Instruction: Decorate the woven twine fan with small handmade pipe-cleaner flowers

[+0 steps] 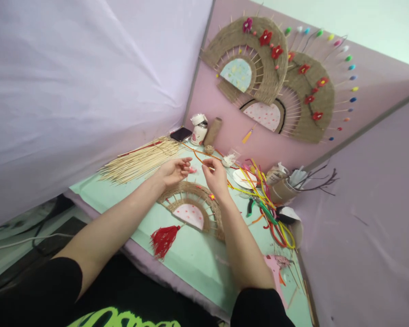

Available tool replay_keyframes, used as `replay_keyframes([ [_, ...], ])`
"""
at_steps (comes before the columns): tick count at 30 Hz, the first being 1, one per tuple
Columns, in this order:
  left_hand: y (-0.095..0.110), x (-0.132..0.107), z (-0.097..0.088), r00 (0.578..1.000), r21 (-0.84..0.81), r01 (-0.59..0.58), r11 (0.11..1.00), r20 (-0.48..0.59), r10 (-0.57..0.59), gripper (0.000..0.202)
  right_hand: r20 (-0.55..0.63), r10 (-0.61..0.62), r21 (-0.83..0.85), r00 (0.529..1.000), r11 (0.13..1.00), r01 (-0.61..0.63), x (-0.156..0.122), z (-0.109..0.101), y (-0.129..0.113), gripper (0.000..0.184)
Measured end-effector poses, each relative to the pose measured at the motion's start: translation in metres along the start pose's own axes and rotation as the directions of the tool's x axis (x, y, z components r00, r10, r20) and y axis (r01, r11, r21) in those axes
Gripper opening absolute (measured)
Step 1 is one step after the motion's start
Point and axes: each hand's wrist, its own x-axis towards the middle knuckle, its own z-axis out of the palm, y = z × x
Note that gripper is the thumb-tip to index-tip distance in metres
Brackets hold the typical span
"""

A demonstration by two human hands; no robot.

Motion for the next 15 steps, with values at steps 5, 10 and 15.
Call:
replay_keyframes([
  [5, -0.032, -0.035, 0.016, 0.992, -0.191, 0.119, 0.974, 0.062, -0.109, 0.023, 0.043, -0.216, -0.039, 0.975, 0.975, 0.218, -0.041, -0.011, -0.028, 0.017],
  [10, -0.048, -0.04, 0.013, 0.998, -0.189, -0.066, 0.98, -0.034, 0.061, 0.026, 0.184, -0.418, -0.224, 0.89, 0.864, 0.452, -0.045, -0.015, -0.026, 0.027],
  [15, -0.041, -0.041, 0.005, 0.987, -0.117, -0.158, 0.98, -0.018, 0.157, 0.044, 0.408, -0.436, -0.452, 0.802, 0.667, 0.592, -0.046, -0.004, -0.017, 0.048],
])
